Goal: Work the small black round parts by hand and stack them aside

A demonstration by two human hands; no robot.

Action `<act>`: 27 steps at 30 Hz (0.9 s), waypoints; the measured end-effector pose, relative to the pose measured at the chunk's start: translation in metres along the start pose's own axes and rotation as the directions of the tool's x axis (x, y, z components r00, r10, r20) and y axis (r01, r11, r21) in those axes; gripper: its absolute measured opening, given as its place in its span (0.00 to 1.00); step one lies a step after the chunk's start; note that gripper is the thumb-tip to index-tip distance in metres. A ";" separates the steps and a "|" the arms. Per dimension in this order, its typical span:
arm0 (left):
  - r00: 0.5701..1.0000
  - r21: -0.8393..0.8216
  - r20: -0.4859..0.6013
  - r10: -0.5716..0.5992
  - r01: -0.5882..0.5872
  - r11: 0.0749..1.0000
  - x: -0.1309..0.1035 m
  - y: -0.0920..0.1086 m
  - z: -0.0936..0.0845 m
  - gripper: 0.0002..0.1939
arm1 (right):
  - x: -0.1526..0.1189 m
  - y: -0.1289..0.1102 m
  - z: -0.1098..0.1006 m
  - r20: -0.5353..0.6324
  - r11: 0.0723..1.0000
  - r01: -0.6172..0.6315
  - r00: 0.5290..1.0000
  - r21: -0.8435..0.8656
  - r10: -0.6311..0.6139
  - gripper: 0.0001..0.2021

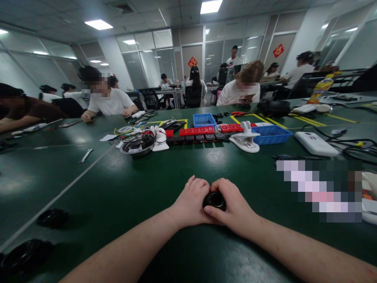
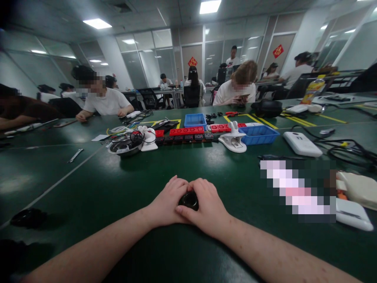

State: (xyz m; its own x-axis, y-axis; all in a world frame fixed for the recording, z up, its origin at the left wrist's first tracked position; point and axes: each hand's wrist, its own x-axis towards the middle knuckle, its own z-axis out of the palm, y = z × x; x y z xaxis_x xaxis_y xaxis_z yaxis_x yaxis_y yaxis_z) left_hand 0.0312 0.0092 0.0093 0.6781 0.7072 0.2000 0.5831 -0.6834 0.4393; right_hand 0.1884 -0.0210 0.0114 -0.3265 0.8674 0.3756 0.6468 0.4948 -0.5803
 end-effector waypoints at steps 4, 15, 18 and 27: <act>1.000 -0.014 -0.013 -0.011 0.011 1.000 0.002 0.000 -0.001 0.21 | 0.001 -0.002 -0.001 0.019 1.000 0.014 1.000 -0.002 -0.014 0.11; 0.994 -0.138 0.064 0.093 -0.083 0.987 0.004 -0.009 -0.004 0.20 | -0.001 -0.008 -0.011 0.046 0.924 0.370 0.926 0.097 -0.375 0.13; 0.993 -0.145 0.063 0.102 -0.092 0.985 0.004 -0.011 -0.004 0.26 | -0.005 -0.012 -0.011 0.075 0.897 0.435 0.895 0.079 -0.440 0.11; 0.989 -0.060 0.082 0.125 -0.120 0.991 0.000 -0.008 -0.002 0.35 | -0.008 -0.013 -0.013 0.003 0.924 0.381 0.924 0.044 -0.381 0.15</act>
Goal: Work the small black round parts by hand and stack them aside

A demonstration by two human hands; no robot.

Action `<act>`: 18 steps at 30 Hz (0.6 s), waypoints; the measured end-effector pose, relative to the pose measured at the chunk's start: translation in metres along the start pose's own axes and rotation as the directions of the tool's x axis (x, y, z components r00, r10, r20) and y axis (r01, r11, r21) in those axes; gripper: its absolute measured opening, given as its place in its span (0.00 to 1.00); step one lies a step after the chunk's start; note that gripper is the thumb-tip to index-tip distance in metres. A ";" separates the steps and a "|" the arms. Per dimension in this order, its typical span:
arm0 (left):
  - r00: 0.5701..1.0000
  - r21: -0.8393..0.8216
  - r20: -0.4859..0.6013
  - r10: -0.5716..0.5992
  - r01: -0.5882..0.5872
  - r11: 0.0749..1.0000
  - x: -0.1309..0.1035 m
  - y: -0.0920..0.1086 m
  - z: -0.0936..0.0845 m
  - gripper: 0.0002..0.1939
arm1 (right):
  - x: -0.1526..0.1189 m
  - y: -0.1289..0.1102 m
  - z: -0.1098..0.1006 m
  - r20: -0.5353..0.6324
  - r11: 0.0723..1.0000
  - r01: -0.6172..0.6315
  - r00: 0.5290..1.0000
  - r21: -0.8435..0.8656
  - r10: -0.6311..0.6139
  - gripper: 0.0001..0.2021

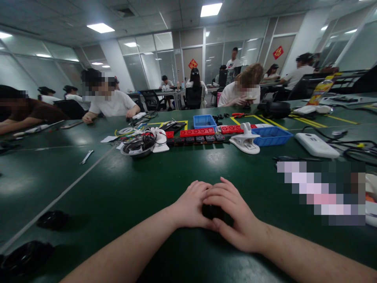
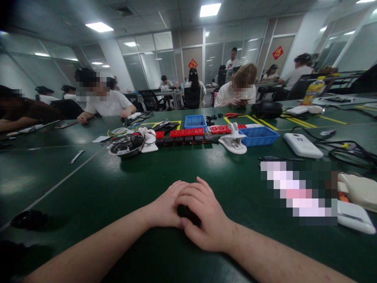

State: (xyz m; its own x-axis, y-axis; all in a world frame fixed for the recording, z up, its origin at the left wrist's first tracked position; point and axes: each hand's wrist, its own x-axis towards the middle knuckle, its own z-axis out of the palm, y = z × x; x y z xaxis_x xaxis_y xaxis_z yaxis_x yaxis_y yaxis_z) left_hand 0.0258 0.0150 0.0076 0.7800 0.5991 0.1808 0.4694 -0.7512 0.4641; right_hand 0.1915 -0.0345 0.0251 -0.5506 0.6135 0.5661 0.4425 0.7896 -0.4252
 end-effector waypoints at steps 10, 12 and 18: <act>0.986 0.042 -0.089 -0.143 0.147 0.988 0.001 0.010 0.004 0.31 | 0.003 0.010 0.012 -0.009 0.913 -0.378 0.925 -0.154 0.381 0.14; 0.985 0.064 -0.098 -0.144 0.151 0.986 0.000 0.010 0.005 0.27 | 0.004 0.009 0.012 0.005 0.903 -0.399 0.914 -0.161 0.405 0.13; 0.988 -0.008 -0.090 -0.123 0.123 0.992 0.003 0.006 0.002 0.23 | 0.006 0.008 0.008 -0.010 0.944 -0.314 0.949 -0.098 0.315 0.10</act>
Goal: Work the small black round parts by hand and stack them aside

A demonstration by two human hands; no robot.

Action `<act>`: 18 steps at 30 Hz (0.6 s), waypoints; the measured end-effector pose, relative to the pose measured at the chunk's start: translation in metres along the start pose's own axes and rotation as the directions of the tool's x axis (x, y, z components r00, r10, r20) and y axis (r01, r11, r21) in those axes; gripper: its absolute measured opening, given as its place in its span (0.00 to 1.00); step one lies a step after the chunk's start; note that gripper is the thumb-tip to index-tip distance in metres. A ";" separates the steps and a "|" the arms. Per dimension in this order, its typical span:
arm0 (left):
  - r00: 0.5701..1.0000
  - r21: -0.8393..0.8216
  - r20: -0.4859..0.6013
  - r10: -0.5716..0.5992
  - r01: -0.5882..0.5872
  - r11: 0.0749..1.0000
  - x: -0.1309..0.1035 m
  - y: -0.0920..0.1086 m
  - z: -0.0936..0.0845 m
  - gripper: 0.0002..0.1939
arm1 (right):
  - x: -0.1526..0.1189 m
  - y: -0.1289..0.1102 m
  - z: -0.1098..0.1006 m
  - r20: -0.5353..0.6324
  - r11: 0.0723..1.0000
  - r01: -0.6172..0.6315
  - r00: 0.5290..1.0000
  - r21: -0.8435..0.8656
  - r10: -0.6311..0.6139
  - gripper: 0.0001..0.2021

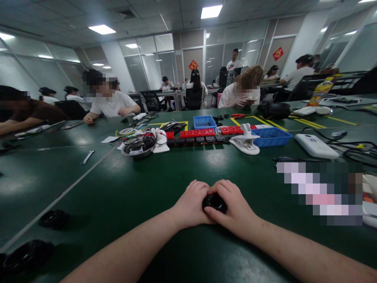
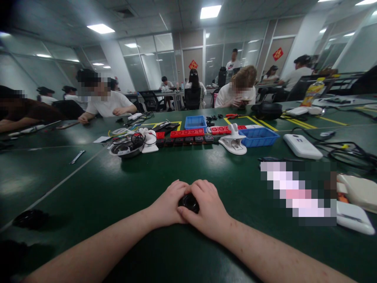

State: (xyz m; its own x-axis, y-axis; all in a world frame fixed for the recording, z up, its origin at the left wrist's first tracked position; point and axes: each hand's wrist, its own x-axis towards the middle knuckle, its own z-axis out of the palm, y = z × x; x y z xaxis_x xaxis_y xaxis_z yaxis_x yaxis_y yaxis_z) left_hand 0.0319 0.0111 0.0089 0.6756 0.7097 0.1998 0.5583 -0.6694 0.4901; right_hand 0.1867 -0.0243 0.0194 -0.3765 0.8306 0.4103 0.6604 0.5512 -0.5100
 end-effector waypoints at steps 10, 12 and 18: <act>0.993 -0.077 0.082 0.089 -0.082 0.994 0.000 -0.007 -0.004 0.28 | -0.004 -0.008 -0.011 0.045 0.934 0.318 0.943 0.164 -0.329 0.11; 0.993 -0.086 0.083 0.088 -0.080 0.993 0.000 -0.008 -0.004 0.30 | -0.005 -0.010 -0.011 0.066 0.929 0.329 0.937 0.172 -0.344 0.12; 0.987 -0.036 0.125 0.099 -0.095 0.995 -0.002 -0.006 -0.003 0.33 | -0.009 -0.009 -0.011 0.044 0.924 0.343 0.934 0.170 -0.355 0.12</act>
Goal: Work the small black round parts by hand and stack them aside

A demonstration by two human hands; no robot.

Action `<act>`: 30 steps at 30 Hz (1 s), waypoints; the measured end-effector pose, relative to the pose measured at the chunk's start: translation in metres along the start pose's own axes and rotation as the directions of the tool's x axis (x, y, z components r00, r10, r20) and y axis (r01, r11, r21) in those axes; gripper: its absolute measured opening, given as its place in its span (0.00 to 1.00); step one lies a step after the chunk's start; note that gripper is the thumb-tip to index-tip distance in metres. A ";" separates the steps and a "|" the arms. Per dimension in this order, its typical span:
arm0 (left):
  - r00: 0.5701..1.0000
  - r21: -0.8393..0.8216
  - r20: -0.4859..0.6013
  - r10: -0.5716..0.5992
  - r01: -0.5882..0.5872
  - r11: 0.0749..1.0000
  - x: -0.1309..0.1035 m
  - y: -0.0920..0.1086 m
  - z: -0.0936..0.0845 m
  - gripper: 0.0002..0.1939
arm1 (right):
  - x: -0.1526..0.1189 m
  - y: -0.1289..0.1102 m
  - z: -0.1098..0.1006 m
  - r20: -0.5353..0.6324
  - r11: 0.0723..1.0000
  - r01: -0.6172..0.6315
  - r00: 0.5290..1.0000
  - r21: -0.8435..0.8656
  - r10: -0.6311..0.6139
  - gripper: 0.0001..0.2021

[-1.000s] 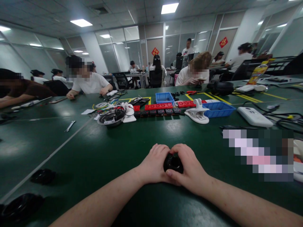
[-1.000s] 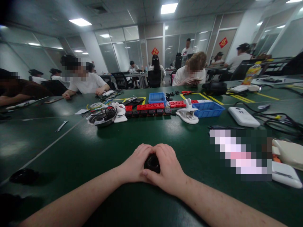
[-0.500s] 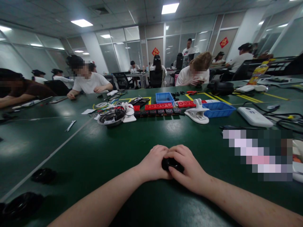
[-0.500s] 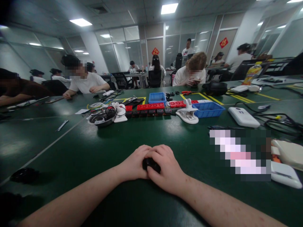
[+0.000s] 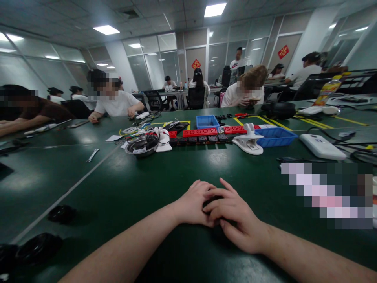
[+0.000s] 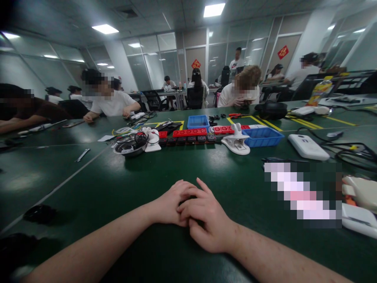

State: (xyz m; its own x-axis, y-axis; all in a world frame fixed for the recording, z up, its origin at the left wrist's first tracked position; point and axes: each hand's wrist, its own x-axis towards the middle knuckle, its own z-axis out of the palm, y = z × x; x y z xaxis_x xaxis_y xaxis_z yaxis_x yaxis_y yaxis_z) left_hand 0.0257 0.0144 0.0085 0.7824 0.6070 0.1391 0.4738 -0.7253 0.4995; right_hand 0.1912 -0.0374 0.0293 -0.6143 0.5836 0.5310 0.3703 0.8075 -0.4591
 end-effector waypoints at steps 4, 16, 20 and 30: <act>1.000 0.000 -0.013 -0.021 0.021 1.000 -0.001 0.003 0.000 0.40 | -0.001 0.007 0.004 -0.137 0.994 -0.076 0.988 -0.077 0.065 0.17; 0.986 0.092 -0.117 -0.120 0.131 0.987 0.001 0.012 0.005 0.24 | 0.004 0.015 0.013 -0.102 0.878 -0.450 0.893 -0.166 0.438 0.12; 0.986 0.049 -0.113 -0.124 0.130 0.990 0.001 0.011 0.004 0.24 | 0.005 0.014 0.010 -0.102 0.894 -0.415 0.909 -0.168 0.403 0.10; 0.998 -0.004 -0.067 0.000 0.000 1.000 0.003 0.001 0.000 0.22 | 0.002 0.007 0.003 -0.036 0.999 -0.037 0.999 0.012 0.037 0.10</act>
State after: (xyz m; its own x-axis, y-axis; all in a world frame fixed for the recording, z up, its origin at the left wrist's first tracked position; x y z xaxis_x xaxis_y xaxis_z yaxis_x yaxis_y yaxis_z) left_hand 0.0285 0.0153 0.0095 0.7532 0.6279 0.1962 0.4722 -0.7237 0.5033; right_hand 0.1902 -0.0308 0.0254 -0.5749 0.6161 0.5385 0.3844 0.7843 -0.4870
